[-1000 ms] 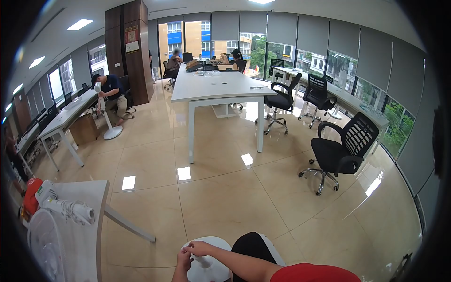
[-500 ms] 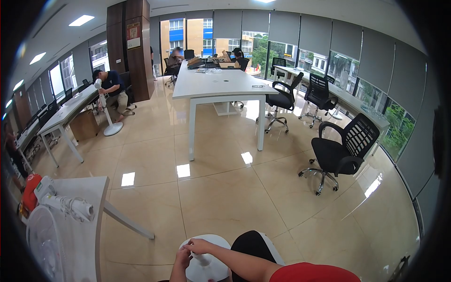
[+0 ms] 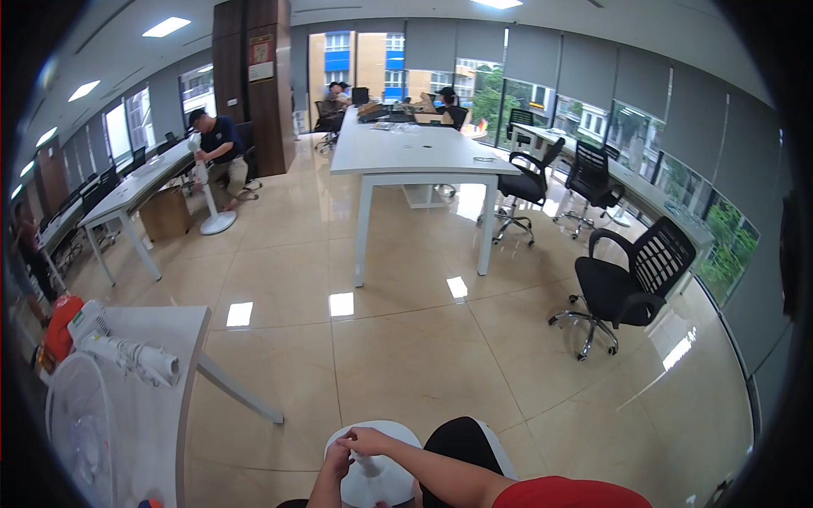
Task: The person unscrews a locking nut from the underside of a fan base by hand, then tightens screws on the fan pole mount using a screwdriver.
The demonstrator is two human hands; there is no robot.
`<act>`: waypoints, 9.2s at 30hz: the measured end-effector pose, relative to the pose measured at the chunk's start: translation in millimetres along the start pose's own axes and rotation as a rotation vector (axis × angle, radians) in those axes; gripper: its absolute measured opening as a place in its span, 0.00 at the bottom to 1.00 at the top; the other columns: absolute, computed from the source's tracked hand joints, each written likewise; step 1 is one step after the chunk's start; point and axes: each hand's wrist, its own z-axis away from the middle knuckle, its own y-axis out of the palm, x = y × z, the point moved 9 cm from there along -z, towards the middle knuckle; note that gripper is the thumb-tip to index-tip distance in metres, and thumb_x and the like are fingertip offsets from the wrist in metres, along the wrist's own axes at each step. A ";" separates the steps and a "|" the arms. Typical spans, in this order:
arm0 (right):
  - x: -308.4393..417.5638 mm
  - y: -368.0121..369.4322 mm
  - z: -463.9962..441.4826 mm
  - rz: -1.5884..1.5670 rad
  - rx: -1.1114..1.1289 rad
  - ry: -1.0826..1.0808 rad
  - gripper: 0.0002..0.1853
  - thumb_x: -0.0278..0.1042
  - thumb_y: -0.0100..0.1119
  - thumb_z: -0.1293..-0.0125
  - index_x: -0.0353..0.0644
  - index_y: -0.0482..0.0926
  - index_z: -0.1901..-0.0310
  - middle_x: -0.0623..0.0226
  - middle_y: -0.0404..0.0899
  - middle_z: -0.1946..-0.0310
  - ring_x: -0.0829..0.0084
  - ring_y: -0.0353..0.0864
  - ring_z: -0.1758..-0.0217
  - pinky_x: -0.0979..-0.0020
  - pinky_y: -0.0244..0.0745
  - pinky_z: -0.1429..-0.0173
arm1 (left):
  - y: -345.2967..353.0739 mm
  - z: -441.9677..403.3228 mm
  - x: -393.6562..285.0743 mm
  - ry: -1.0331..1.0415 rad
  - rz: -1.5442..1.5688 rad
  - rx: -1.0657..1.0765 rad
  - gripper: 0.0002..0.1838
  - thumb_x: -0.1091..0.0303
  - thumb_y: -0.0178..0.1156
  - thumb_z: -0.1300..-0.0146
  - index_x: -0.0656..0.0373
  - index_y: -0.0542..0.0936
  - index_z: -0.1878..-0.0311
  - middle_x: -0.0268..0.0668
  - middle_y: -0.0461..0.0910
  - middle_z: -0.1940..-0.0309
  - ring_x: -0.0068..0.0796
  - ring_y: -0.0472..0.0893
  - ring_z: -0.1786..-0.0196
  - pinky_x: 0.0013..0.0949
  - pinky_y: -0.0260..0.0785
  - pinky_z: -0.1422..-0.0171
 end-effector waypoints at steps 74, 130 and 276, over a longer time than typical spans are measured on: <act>6.0 -3.2 -2.6 0.045 -0.053 0.040 0.37 0.61 0.61 0.32 0.29 0.79 0.40 0.42 0.83 0.45 0.49 0.84 0.40 0.59 0.77 0.35 | -9.3 1.0 11.0 -0.121 -0.052 -0.125 0.22 0.49 0.60 0.28 0.49 0.78 0.38 0.31 0.79 0.44 0.32 0.74 0.42 0.52 0.64 0.36; 4.9 3.3 -2.8 0.180 -0.007 0.127 0.39 0.67 0.57 0.36 0.34 0.82 0.41 0.48 0.85 0.46 0.51 0.84 0.40 0.58 0.74 0.32 | 6.5 -18.8 -28.9 -0.279 -0.382 -0.011 0.30 0.46 0.64 0.37 0.44 0.79 0.33 0.33 0.72 0.28 0.39 0.66 0.25 0.59 0.58 0.28; 227.6 -111.7 152.5 -0.704 -0.350 -0.925 0.17 0.37 0.51 0.19 0.35 0.72 0.38 0.70 0.74 0.69 0.81 0.72 0.69 0.78 0.70 0.63 | -56.7 27.2 -9.1 -0.263 -0.771 -0.197 0.32 0.44 0.62 0.32 0.72 0.83 0.50 0.51 0.87 0.53 0.42 0.89 0.63 0.40 0.79 0.65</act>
